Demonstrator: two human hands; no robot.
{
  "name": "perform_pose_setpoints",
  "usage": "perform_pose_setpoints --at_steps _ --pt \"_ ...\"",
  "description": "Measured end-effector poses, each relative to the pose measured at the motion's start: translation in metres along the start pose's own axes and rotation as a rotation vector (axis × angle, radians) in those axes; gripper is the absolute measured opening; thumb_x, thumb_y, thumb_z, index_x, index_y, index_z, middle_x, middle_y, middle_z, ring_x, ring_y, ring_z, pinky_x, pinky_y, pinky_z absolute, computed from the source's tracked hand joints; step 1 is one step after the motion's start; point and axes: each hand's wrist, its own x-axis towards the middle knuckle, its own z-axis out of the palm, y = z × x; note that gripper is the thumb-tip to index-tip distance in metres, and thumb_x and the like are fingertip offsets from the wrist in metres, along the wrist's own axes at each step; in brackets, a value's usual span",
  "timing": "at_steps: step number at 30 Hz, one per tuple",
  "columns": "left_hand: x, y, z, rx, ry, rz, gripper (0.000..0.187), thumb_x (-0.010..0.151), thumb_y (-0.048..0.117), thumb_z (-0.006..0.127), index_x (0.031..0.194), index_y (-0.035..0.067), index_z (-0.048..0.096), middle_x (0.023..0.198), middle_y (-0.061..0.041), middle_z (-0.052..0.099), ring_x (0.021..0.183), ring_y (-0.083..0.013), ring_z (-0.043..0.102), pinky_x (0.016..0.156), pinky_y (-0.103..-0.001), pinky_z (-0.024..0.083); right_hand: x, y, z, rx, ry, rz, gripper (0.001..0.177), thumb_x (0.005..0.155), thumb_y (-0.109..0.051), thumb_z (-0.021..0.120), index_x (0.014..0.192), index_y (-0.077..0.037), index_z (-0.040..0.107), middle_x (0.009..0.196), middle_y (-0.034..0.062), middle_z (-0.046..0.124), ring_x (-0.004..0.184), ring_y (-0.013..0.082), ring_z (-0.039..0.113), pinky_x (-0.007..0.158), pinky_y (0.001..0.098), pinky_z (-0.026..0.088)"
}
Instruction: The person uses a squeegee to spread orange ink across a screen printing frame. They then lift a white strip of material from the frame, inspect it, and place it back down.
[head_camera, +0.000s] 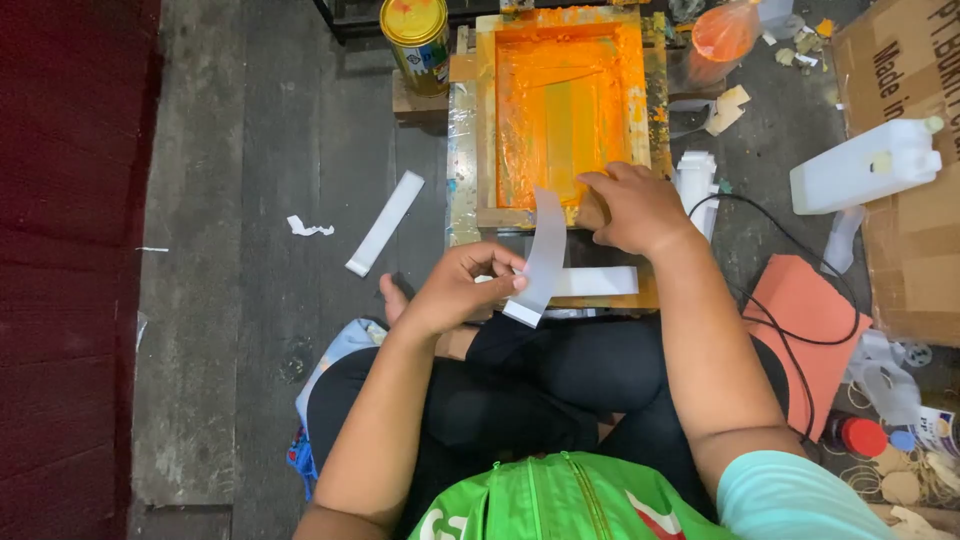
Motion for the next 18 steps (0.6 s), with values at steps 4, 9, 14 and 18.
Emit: perform_pose_setpoints --at_steps 4,9,14,18 --pt "0.000 -0.002 0.001 0.026 -0.016 0.020 0.022 0.084 0.005 0.082 0.105 0.001 0.077 0.075 -0.009 0.070 0.078 -0.0152 0.065 0.075 -0.032 0.055 -0.001 0.004 -0.001 -0.007 0.025 -0.042 0.080 0.077 -0.006 0.079 0.152 -0.016 0.053 0.158 0.0214 0.044 0.151 0.0406 0.032 0.119 0.0616 0.028" --pt "0.001 -0.002 0.001 0.032 -0.032 0.025 0.021 0.084 0.005 0.082 0.104 0.000 0.076 0.075 -0.009 0.071 0.077 -0.0152 0.065 0.075 -0.033 0.056 0.007 0.018 -0.001 -0.007 0.044 -0.037 0.087 0.074 0.001 0.072 0.155 -0.021 0.049 0.165 0.0191 0.037 0.156 0.0375 0.022 0.122 0.0657 0.010" --pt "0.002 -0.005 0.001 0.040 -0.041 0.019 0.021 0.084 0.005 0.082 0.104 0.000 0.076 0.075 -0.010 0.072 0.077 -0.0167 0.066 0.074 -0.033 0.056 0.005 0.019 0.000 0.010 -0.015 -0.039 0.086 0.075 0.001 0.072 0.156 -0.019 0.048 0.164 0.0191 0.037 0.156 0.0384 0.024 0.122 0.0647 0.014" --pt "0.002 -0.008 0.000 0.051 -0.047 0.028 0.021 0.084 0.005 0.081 0.104 0.000 0.077 0.074 -0.010 0.072 0.076 -0.0169 0.066 0.073 -0.033 0.056 0.003 0.017 -0.001 0.003 -0.015 -0.084 0.084 0.075 0.008 0.067 0.153 -0.017 0.051 0.165 0.0199 0.036 0.156 0.0391 0.023 0.124 0.0622 0.013"
